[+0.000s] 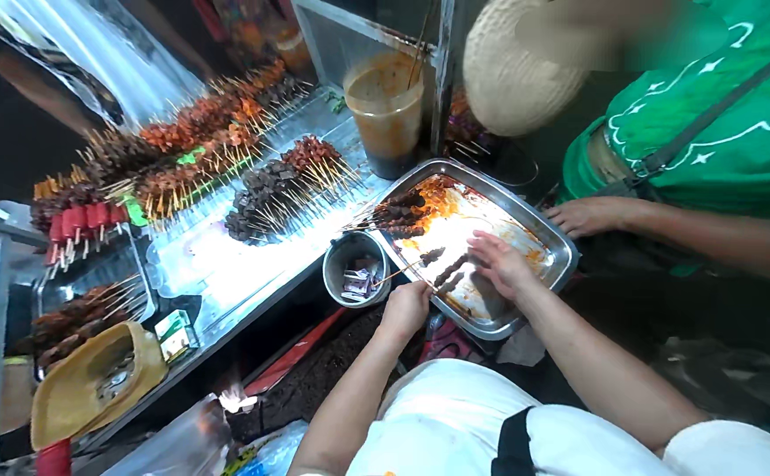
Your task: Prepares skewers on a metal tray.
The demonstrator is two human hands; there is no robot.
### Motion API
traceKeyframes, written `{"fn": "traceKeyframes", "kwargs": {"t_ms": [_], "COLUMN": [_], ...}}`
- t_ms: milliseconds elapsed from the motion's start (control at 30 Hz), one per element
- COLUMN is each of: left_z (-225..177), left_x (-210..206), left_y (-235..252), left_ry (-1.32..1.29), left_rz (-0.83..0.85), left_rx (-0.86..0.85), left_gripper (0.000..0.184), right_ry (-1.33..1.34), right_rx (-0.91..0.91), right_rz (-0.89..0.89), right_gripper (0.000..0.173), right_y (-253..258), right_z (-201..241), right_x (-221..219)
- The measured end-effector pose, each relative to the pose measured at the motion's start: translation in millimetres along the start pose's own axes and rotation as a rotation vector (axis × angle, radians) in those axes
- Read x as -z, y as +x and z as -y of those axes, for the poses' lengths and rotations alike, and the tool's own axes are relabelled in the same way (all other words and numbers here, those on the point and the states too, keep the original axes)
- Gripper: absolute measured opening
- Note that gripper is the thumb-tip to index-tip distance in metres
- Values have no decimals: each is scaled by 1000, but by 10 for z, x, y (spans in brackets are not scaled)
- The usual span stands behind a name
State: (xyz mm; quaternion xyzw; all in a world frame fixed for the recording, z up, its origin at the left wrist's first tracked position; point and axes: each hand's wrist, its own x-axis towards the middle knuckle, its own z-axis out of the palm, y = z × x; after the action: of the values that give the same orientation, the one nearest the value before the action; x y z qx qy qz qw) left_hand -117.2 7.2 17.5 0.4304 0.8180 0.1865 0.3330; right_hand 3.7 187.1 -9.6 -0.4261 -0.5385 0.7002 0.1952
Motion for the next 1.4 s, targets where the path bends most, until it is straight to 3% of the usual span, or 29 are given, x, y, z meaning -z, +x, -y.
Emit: {"fn": "traceKeyframes", "kwargs": {"t_ms": [100,233,300,400,500,667,800,900,1000,1067,1167,1300,1400], "left_z": [-63,-61,26,95,127,45,-35,-21,-18,15,-7,-45,-2], "left_x": [183,658,879,1049,1050,794,446,440,603,606,485,394,406], "left_y": [67,433,771,1084,1104,639,315,261,292,299,312,352,281], "left_ry": [225,249,329,404,312,-25,-129,3,275,362,383,441,289], "left_rz": [49,-279,-374,-293,-244,-269,-203,-182,-125,-150,-181,-7,-71], "left_rx": [13,-79,-25,170,199,-74,-146,-74,164,221,150,193,82], "left_gripper": [43,31,34,38,31,27,28,29,29,26,30,28,25], "right_ry": [-79,-138,-178,-219,-222,-85,61,23,-67,-107,-146,-173,-214], "right_rx": [127,223,236,271,275,220,206,247,293,293,273,257,261], "right_rz": [-105,-119,-95,-48,-26,-27,35,71,32,-11,-41,-39,-23], "right_gripper": [44,39,37,35,32,29,39,40,39,38,35,30,28], "right_y": [129,83,40,22,56,89,116,125,125,103,72,-24,-46], "right_z": [46,156,178,156,141,263,365,356,283,212,100,60,34], "right_x": [214,249,173,92,141,99,12,43,121,190,291,332,334]}}
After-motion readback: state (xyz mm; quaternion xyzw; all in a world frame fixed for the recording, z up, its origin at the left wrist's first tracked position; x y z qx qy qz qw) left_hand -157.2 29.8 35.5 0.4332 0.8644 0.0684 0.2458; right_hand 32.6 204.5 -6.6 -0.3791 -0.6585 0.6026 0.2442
